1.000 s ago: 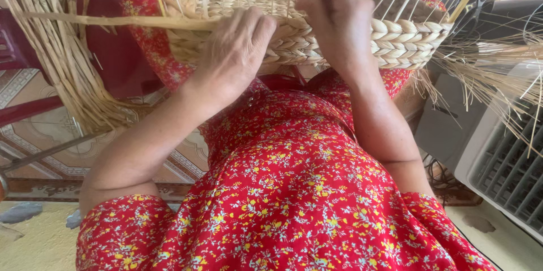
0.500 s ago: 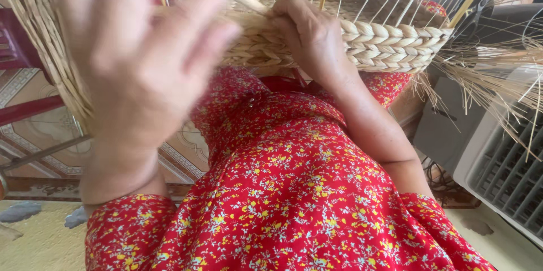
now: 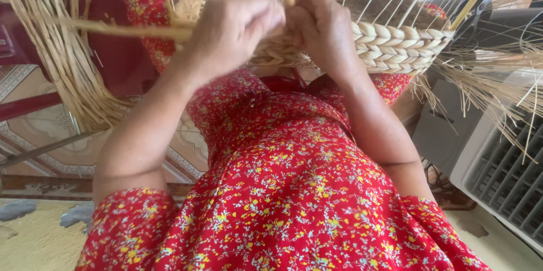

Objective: The person weaves a basket by hand, interlacing dried plant fibers through a vertical frame. They repeatedly pull and tuck the fibers to build up the basket's body.

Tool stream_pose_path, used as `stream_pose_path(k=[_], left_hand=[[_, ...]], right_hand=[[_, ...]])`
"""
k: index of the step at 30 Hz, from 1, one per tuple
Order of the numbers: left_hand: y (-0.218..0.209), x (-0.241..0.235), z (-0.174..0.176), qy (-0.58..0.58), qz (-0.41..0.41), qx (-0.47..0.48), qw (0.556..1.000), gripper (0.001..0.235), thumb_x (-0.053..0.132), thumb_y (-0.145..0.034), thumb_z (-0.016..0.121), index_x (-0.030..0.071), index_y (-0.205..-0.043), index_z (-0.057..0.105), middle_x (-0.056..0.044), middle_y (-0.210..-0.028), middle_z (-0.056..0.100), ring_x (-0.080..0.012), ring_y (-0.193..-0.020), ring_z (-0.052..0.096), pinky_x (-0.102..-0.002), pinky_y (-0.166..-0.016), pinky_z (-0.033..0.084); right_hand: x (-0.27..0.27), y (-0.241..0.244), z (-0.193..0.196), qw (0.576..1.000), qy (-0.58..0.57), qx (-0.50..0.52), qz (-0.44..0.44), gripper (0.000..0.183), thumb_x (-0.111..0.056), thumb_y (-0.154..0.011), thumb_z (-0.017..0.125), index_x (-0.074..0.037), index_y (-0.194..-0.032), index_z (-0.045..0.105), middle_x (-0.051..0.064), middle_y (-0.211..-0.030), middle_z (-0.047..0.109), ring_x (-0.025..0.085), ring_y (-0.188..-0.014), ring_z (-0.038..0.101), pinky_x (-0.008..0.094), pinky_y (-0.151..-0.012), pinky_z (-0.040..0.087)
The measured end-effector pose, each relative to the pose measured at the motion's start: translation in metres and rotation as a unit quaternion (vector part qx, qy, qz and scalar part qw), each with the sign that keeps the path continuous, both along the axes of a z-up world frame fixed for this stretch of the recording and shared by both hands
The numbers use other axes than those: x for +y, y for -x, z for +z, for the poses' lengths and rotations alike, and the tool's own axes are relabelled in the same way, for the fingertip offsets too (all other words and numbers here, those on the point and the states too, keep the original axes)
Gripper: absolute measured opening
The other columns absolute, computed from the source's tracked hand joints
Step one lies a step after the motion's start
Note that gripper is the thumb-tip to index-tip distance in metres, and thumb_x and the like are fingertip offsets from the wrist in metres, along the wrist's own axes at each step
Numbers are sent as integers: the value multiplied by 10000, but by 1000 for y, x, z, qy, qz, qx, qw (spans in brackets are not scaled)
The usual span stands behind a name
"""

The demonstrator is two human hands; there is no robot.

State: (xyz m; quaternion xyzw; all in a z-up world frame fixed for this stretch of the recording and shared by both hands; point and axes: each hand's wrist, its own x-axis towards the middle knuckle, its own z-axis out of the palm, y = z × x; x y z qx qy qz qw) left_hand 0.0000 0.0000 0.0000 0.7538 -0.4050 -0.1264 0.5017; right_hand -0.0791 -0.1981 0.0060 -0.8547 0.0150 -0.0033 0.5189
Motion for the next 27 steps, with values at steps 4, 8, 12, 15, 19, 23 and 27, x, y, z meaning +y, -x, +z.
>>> stream_pose_path(k=[4, 8, 12, 15, 19, 23, 27], left_hand=[[33, 12, 22, 70, 26, -129, 989, 70, 48, -1072, 667, 9, -1128, 650, -102, -1029, 683, -189, -919, 711, -249, -783, 646], [35, 21, 26, -7, 160, -327, 931, 295, 39, -935, 682, -34, -1212, 612, -188, -1160, 629, -257, -921, 694, -286, -763, 643], [26, 37, 16, -169, 157, -187, 955, 176, 111, -1087, 754, 39, -1166, 613, -66, -1086, 629, -183, -903, 682, -251, -696, 619], [27, 49, 15, -255, 144, -103, 951, 121, 48, -1033, 761, 71, -1114, 675, -93, -1062, 613, -182, -804, 650, -289, -568, 569], [40, 46, 14, -172, 126, -299, 930, 394, 164, -882, 804, 8, -1212, 655, -117, -1134, 559, -210, -976, 618, -272, -701, 599], [40, 35, 9, -204, 60, -347, 913, 359, 69, -908, 786, -26, -1237, 677, -94, -1121, 576, -162, -956, 607, -241, -731, 589], [14, 43, 24, -276, -2, -232, 933, 98, 18, -1034, 775, 50, -1119, 739, -46, -945, 637, -110, -699, 568, -261, -560, 510]], right_hand=[[9, -5, -3, 991, 119, -63, 25, 81, -11, -1050, 650, -78, -1088, 627, 78, -852, 726, 177, -763, 766, 333, -640, 586], [15, 0, 2, 963, 237, -114, 61, 122, -15, -1056, 687, -83, -1035, 587, 105, -891, 702, 269, -800, 714, 389, -674, 539], [14, 5, 7, 983, 123, -115, 70, 192, 4, -1037, 663, -57, -1186, 559, 111, -999, 724, 250, -822, 735, 348, -689, 553], [17, 3, 3, 989, 104, -102, 18, 164, 2, -1060, 673, -75, -1139, 552, 92, -918, 715, 224, -775, 739, 337, -680, 562], [13, -4, -1, 993, 86, -80, 24, 187, -10, -1062, 689, -58, -1152, 533, 85, -907, 727, 191, -793, 751, 324, -678, 577], [2, -1, 11, 991, 74, -113, -10, 169, 9, -1088, 647, -24, -1230, 561, 88, -1034, 743, 181, -870, 756, 285, -727, 621], [12, 7, 21, 975, 143, -160, 53, 168, -54, -1050, 735, -28, -1205, 676, 88, -1033, 736, 195, -879, 759, 301, -741, 617]])
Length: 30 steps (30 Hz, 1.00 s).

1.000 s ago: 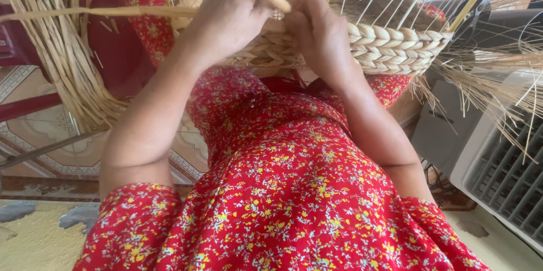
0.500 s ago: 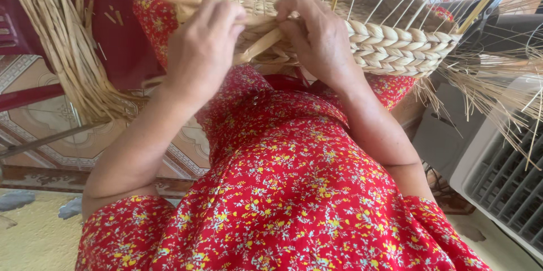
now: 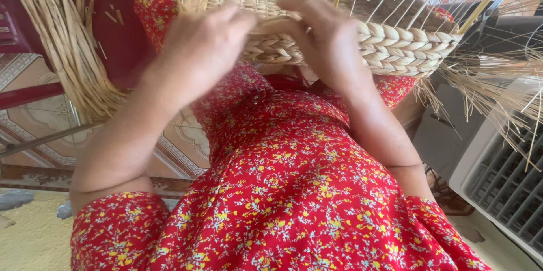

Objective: The person weaves a basket by hand, interlacing dried plant fibers through a vertical frame. They repeatedly pull and tuck the fibers to build up the basket's body.

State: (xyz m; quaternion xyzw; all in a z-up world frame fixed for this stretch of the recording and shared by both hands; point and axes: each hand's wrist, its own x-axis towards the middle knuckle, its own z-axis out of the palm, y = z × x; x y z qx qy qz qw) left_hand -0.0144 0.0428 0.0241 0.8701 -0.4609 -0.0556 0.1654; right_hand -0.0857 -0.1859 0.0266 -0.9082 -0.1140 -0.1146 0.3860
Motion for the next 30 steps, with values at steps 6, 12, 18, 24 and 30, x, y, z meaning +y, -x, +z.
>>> stream_pose_path(k=[6, 12, 18, 24, 30], left_hand=[[-7, 8, 61, 194, 20, -195, 961, 162, 231, -825, 849, 102, -866, 759, -44, -812, 655, -209, -788, 620, -357, -622, 531], [0, -28, 24, 102, 110, 2, 989, 168, 140, -1036, 745, 66, -886, 737, -83, -819, 676, -176, -653, 643, -331, -523, 500], [-34, -28, -23, 295, 35, 123, 947, 95, 108, -1099, 695, 32, -1058, 738, -119, -911, 746, -181, -774, 740, -306, -633, 571], [6, -24, 0, 362, -56, 137, 920, 81, 106, -1137, 681, 46, -1089, 656, -66, -1012, 730, -170, -911, 755, -218, -779, 649], [19, 1, 6, 178, 117, -179, 961, 437, 175, -751, 773, -68, -1095, 656, -162, -1023, 709, -238, -797, 633, -326, -656, 551]], right_hand=[[13, -18, -12, 1000, 8, 11, 22, 132, -103, -1031, 756, -42, -1112, 673, 88, -938, 702, 210, -799, 721, 344, -678, 584], [16, -18, -10, 1000, -2, -2, -3, 97, -45, -1086, 657, -28, -1150, 586, 106, -962, 690, 229, -844, 721, 358, -712, 576], [9, -19, 3, 967, -189, 172, -3, 129, 18, -1110, 531, -45, -1222, 539, 56, -919, 703, 127, -679, 670, 279, -589, 555], [21, -27, 2, 992, -90, 80, -31, 167, 26, -986, 684, -77, -1112, 646, 60, -908, 764, 130, -782, 743, 269, -657, 593], [22, -20, -1, 997, -22, 68, 22, 167, 41, -997, 690, -54, -1113, 618, 98, -957, 758, 181, -722, 715, 300, -613, 560]])
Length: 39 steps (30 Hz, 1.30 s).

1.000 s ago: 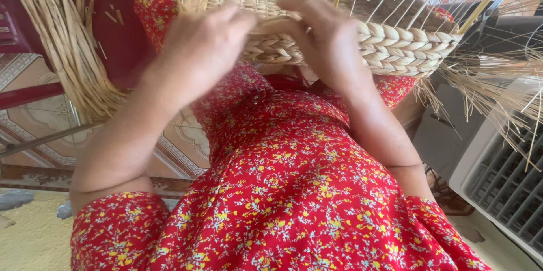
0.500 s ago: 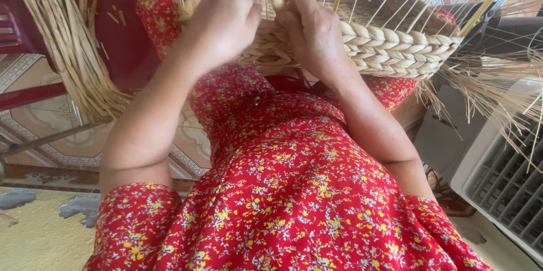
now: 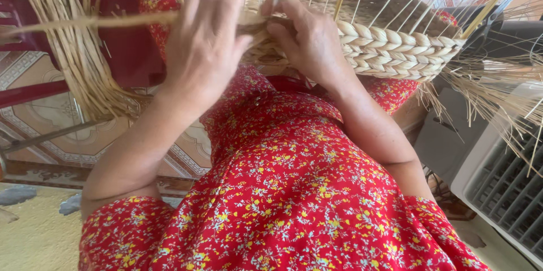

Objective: The person weaves a basket by hand, interlacing dried plant fibers through a vertical frame. They repeatedly pull and tuck the fibers to build up the basket's body.

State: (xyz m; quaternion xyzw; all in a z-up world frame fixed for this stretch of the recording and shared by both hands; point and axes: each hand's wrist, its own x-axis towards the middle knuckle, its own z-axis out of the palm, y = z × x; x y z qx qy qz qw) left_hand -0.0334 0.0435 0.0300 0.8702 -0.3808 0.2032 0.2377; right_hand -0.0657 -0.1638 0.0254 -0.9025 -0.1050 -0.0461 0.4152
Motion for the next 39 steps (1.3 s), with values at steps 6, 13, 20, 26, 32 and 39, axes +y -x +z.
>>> stream_pose_path(k=[6, 13, 20, 26, 32, 39], left_hand=[[-28, 21, 17, -176, 30, 113, 978, 166, 165, -1027, 800, 88, -1053, 655, -56, -972, 655, -217, -859, 584, -386, -766, 515], [-4, -1, 4, -109, -118, 48, 986, 449, 223, -770, 791, -45, -1120, 706, -112, -1038, 629, -177, -861, 622, -268, -783, 543], [-41, 27, 37, -81, -87, 90, 989, 104, 139, -902, 826, 75, -944, 755, -53, -885, 687, -215, -827, 643, -377, -703, 539], [-23, 1, 52, -43, -56, 100, 992, 160, 207, -1003, 767, 63, -934, 766, -90, -894, 707, -243, -801, 673, -403, -693, 566], [-72, -28, 2, -105, -34, 611, 784, 284, 128, -1052, 482, 196, -1267, 654, -68, -730, 701, -192, -591, 684, -371, -554, 577], [-48, -4, 1, 55, -185, 203, 960, 102, 82, -1062, 741, 24, -988, 699, -114, -977, 712, -204, -862, 684, -326, -743, 586]], right_hand=[[1, -4, -25, 997, -61, -24, -43, 119, -6, -1082, 638, -46, -1120, 534, 58, -903, 764, 139, -792, 781, 247, -631, 603], [-16, 4, -10, 994, -87, 9, -64, 123, -8, -1125, 631, -21, -1220, 554, 76, -965, 758, 153, -784, 747, 255, -651, 599], [11, 3, 2, 994, 53, -98, 9, 229, -105, -991, 771, 6, -1181, 709, 108, -962, 704, 225, -833, 715, 352, -710, 581], [18, -15, -8, 995, 32, -85, -39, 68, -64, -1051, 702, -36, -1084, 650, 77, -913, 701, 181, -766, 709, 332, -648, 569], [16, -11, 5, 999, -38, -10, -37, 64, -20, -1078, 633, -28, -1137, 608, 60, -851, 680, 130, -684, 665, 300, -605, 544], [8, -15, 7, 972, -205, 99, -60, 101, 35, -1079, 541, -53, -1118, 573, 17, -852, 701, 66, -674, 651, 233, -559, 521]])
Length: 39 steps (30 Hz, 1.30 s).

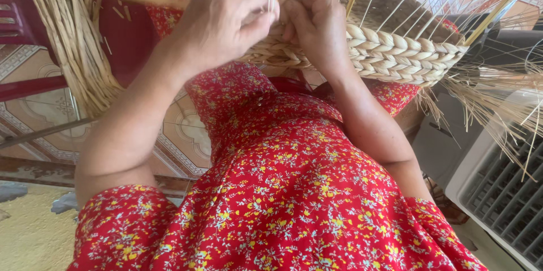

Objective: The person weaves a basket by hand, interlacing dried plant fibers through a vertical frame. They repeatedly pull and tuck the fibers to build up the basket's body.

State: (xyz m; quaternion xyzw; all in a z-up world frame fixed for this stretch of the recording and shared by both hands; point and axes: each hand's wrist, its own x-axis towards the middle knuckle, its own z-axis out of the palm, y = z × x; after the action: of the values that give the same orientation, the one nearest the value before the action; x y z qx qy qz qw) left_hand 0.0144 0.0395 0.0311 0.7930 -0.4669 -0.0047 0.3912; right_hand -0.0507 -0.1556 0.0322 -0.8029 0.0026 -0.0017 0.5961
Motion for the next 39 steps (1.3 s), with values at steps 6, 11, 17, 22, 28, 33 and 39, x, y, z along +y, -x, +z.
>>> stream_pose_path(k=[6, 11, 17, 22, 28, 33, 39], left_hand=[[32, 17, 12, -11, 80, -105, 991, 158, 68, -932, 810, 36, -1018, 681, -126, -1160, 710, -208, -945, 689, -271, -713, 597], [39, 38, -5, -158, 202, -130, 958, 452, 288, -832, 907, 66, -1152, 679, -67, -985, 657, -218, -878, 622, -322, -631, 551], [32, 55, -39, -147, 223, -110, 957, 317, 281, -932, 921, 156, -977, 634, -11, -950, 619, -188, -906, 602, -328, -689, 541], [13, 84, -54, 37, 231, 98, 967, 158, 127, -1080, 703, 51, -1179, 607, -72, -1099, 656, -186, -942, 684, -297, -833, 624], [32, 88, -68, 58, 256, 274, 925, 348, 247, -1156, 468, 54, -1443, 508, -116, -1192, 678, -191, -1015, 699, -302, -799, 629], [59, 52, -76, -7, 283, 353, 892, 454, 261, -1135, 454, 157, -1577, 437, -98, -1078, 729, -178, -925, 727, -312, -743, 622], [82, 43, -82, 99, 213, 251, 939, 462, 135, -1206, 487, 155, -1651, 363, -89, -1327, 710, -164, -1142, 715, -297, -950, 618]], right_hand=[[17, -3, -9, 959, 251, -131, 19, 121, 0, -1026, 671, -97, -1095, 654, 35, -835, 726, 100, -695, 691, 256, -582, 541], [9, 6, -4, 984, 162, -41, 67, 240, 15, -927, 692, -24, -1141, 591, 138, -904, 681, 187, -635, 665, 326, -560, 511], [15, 1, -20, 982, 167, -85, -8, 160, -55, -1047, 738, -67, -1115, 594, 53, -879, 744, 119, -744, 736, 266, -632, 564], [-32, 28, -27, 998, -29, -36, 39, 386, 74, -1023, 587, -13, -1391, 509, 101, -1179, 700, 142, -908, 705, 268, -762, 620], [-168, 74, -31, 865, 164, -397, -259, 257, 73, -1081, 574, -50, -1283, 675, 172, -1185, 702, 396, -836, 644, 394, -631, 554], [-213, 132, -68, 897, 34, -50, -438, 313, -257, -1073, 530, -106, -1332, 618, -31, -819, 607, 64, -604, 531, 229, -489, 467], [-216, 155, -92, 893, 6, -66, -445, 365, -314, -1184, 508, -1, -1294, 659, 14, -949, 590, 111, -897, 568, 302, -813, 471]])
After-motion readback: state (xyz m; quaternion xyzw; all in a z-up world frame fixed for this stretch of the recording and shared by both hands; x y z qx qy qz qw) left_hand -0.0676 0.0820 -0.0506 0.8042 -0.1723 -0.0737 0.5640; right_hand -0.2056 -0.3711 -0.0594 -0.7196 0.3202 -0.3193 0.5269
